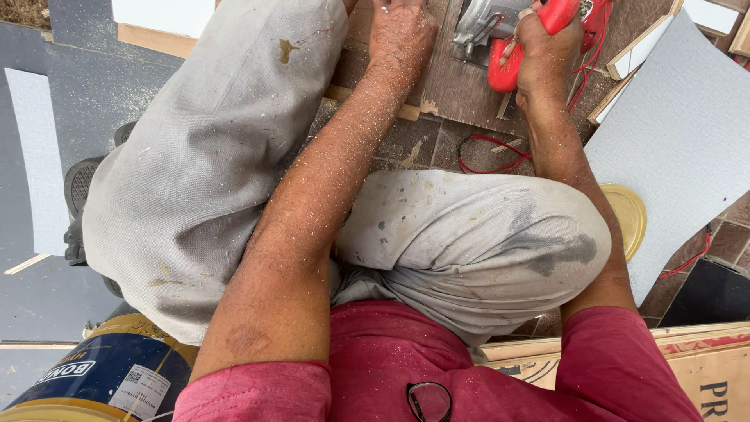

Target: The person sits on the floor and measures a plywood panel with a tape measure, marking lines on it with a pencil. They reposition the panel and a wooden frame piece, then use a circular saw to cut the wood, with sawdust falling as they cut.

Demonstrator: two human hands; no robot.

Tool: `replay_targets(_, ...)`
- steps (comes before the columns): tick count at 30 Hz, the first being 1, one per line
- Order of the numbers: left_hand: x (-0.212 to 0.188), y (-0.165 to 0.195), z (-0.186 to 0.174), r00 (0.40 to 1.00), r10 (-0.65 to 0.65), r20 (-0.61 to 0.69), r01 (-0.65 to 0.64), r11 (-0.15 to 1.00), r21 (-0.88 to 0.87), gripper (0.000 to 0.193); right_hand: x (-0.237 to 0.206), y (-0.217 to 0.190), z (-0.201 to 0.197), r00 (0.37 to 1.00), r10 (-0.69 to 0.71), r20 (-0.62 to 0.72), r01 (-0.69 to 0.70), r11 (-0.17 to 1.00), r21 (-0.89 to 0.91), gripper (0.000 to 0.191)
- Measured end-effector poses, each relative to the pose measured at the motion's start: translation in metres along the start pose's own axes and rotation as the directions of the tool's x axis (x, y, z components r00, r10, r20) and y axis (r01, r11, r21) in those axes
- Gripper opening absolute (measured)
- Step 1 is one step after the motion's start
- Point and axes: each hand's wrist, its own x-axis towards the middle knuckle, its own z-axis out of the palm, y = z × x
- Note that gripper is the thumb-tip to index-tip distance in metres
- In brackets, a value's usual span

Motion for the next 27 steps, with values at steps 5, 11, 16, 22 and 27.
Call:
replay_targets(5, 0.004, 0.000, -0.001, 1.000, 0.000, 0.001, 0.000, 0.999, -0.046, 0.019, 0.009, -0.003, 0.003, 0.999, 0.023, -0.037, -0.024, 0.999, -0.032, 0.015)
replay_targets(11, 0.005, 0.004, -0.005, 1.000, -0.019, -0.017, 0.018, 1.000, -0.008, 0.024, 0.020, -0.005, 0.000, 1.000, 0.015, -0.020, -0.016, 0.996, -0.091, 0.016)
replay_targets(16, 0.004, 0.004, -0.009, 0.999, -0.037, 0.019, 0.037, 0.999, 0.001, 0.015, 0.031, -0.003, -0.002, 1.000, -0.030, -0.004, 0.029, 0.995, -0.096, 0.017)
replay_targets(22, 0.005, 0.004, -0.011, 0.998, -0.021, 0.066, 0.022, 0.999, -0.024, 0.021, 0.045, -0.002, -0.006, 0.999, -0.043, 0.016, 0.045, 0.993, -0.107, 0.013)
replay_targets(27, 0.005, 0.003, -0.011, 0.994, 0.010, 0.106, -0.008, 1.000, -0.014, 0.026, 0.060, 0.001, -0.005, 0.999, -0.039, 0.002, 0.039, 0.992, -0.118, 0.010)
